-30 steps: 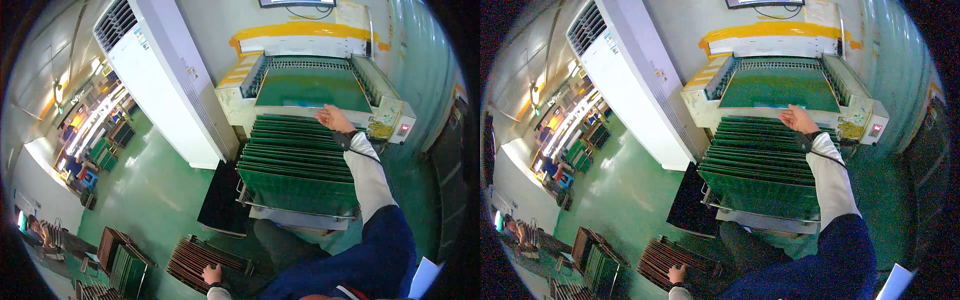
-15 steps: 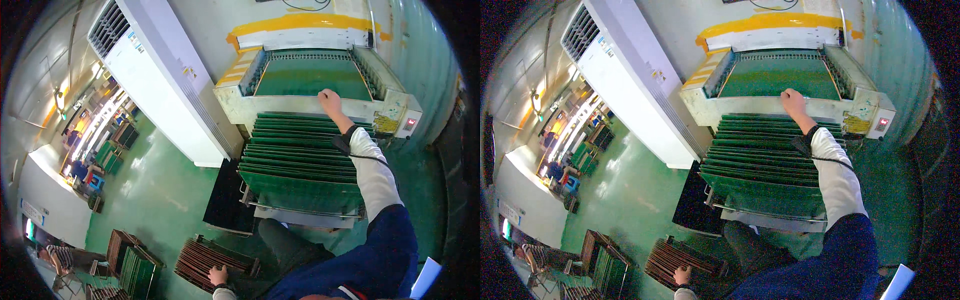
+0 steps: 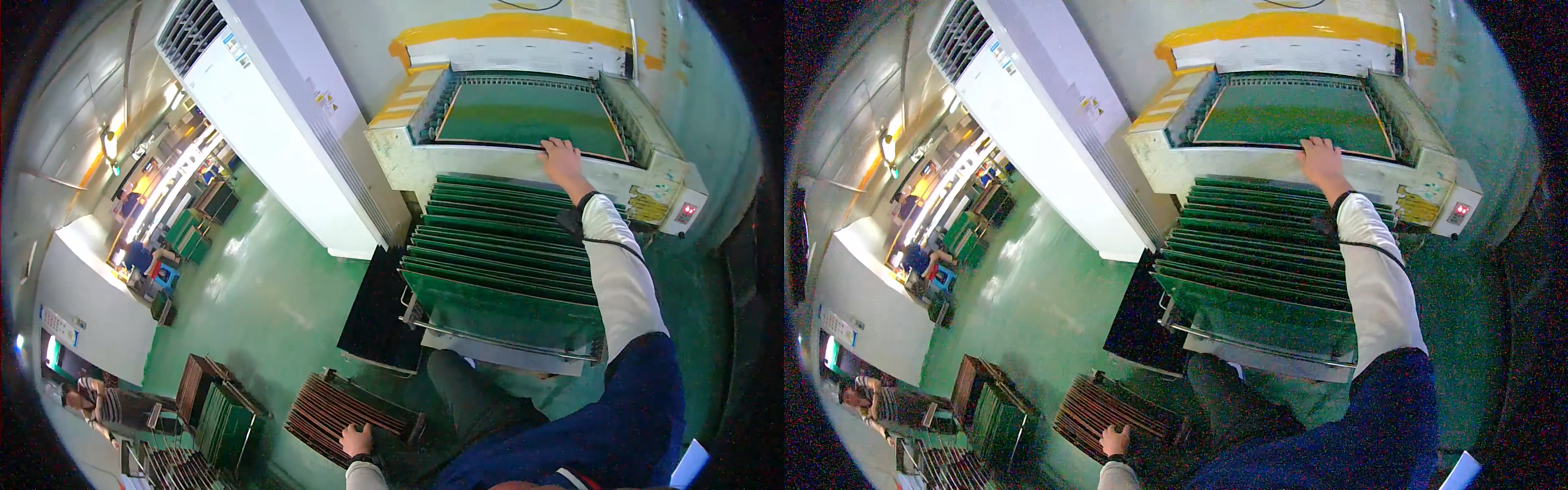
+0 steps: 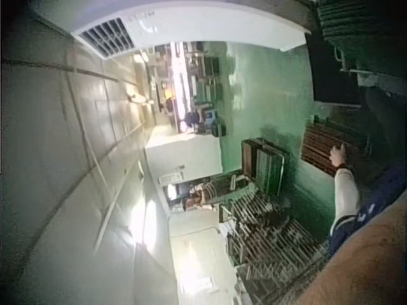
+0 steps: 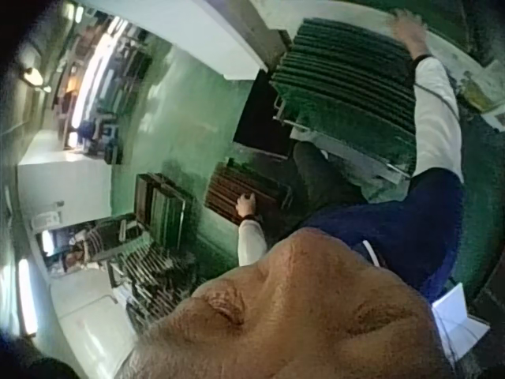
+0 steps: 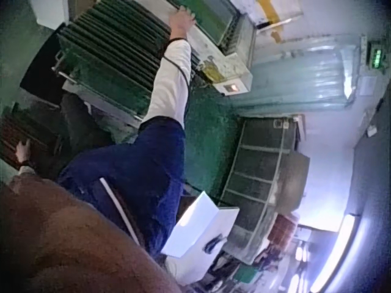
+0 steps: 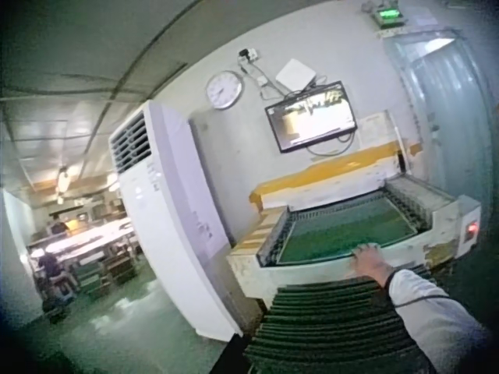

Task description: Sorting green circuit boards from one stack and placing them into a machine or another rack.

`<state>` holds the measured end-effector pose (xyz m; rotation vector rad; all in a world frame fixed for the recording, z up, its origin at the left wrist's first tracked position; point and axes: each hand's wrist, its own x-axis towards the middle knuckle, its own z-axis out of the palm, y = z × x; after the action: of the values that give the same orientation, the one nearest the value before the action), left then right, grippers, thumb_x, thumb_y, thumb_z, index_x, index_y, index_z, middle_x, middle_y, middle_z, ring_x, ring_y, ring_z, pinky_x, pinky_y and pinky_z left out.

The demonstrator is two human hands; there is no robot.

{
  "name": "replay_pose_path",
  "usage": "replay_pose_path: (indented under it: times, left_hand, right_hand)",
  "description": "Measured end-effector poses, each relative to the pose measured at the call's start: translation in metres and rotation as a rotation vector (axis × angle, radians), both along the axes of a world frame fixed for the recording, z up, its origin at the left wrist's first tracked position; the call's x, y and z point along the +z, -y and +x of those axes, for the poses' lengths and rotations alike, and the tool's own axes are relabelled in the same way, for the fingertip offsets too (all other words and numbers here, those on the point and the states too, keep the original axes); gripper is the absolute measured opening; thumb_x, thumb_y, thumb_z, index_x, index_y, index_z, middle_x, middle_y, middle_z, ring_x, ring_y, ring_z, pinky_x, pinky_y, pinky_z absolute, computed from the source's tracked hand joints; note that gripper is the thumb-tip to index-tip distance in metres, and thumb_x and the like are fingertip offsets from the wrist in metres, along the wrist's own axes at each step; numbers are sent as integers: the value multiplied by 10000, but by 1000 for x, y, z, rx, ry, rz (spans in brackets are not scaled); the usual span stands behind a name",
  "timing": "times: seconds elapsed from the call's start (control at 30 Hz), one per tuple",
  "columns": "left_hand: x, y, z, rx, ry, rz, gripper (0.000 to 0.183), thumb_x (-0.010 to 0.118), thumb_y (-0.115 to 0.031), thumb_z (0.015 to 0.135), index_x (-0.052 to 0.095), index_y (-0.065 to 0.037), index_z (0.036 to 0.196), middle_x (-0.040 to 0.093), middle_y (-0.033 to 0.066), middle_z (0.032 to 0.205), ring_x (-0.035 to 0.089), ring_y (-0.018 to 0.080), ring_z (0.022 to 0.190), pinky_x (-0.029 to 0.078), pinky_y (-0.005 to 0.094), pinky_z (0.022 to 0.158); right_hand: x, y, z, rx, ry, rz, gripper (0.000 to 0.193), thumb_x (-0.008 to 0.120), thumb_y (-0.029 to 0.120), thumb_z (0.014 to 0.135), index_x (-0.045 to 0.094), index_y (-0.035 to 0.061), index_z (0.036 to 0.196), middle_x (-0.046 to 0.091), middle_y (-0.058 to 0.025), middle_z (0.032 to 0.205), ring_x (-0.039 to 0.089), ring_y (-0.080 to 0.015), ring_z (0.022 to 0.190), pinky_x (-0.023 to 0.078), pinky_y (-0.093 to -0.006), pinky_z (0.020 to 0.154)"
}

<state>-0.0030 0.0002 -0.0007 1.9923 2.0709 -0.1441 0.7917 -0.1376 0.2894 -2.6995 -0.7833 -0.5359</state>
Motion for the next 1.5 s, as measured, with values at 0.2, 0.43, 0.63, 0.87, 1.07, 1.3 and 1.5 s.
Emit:
replay_pose_path:
  times: [0.2,0.43,0.63,0.87,1.07,1.3,1.5]
  left_hand:
    - [-17,-4,-20,-62,-3,24,651,660,-541,824,604,-112,1311,556,150,1373,487,424,1264,433,527,1039]
    - [7,2,16,-21,12,4,686,646,-582,841,588,-100,1325,537,110,1396,491,403,1260,466,512,994]
    - [9,8,-2,41,1,35,672,657,-577,823,609,-103,1297,577,119,1336,538,395,1211,490,506,965]
    - [14,10,2,46,56,42,628,673,-534,812,627,-111,1274,584,117,1328,530,383,1212,490,518,951]
    - [20,14,-4,55,76,45,627,695,-522,806,626,-120,1283,575,109,1339,521,373,1228,489,518,952]
    - [23,22,-11,70,100,62,626,699,-525,818,621,-127,1294,567,103,1343,508,372,1241,480,521,967]
    - [38,19,-7,7,76,66,649,700,-520,814,603,-121,1317,564,122,1345,503,385,1242,475,524,972]
  right_hand:
    - [-9,-15,14,74,82,-53,513,580,410,931,559,150,1372,506,-99,1451,473,-330,1310,389,-535,1073]
    - [-22,28,-34,417,163,-49,499,617,395,927,584,107,1332,546,-153,1406,504,-364,1290,395,-459,1093]
    - [-19,51,-208,905,-296,-50,428,676,237,911,602,63,1294,573,-164,1369,509,-340,1293,383,-436,1107]
    - [-46,74,-268,831,-43,-108,657,717,158,855,456,93,1454,413,-128,1521,398,-350,1375,336,-465,1132]
    - [-56,75,-276,820,41,-145,630,658,176,906,422,110,1486,386,-90,1551,381,-337,1393,320,-461,1140]
    - [-52,76,-286,823,66,-142,601,629,173,925,427,145,1491,394,-80,1543,383,-310,1396,321,-457,1136]
    - [-51,76,-283,860,42,-142,542,643,164,913,499,142,1434,380,-87,1551,378,-313,1400,328,-463,1132]
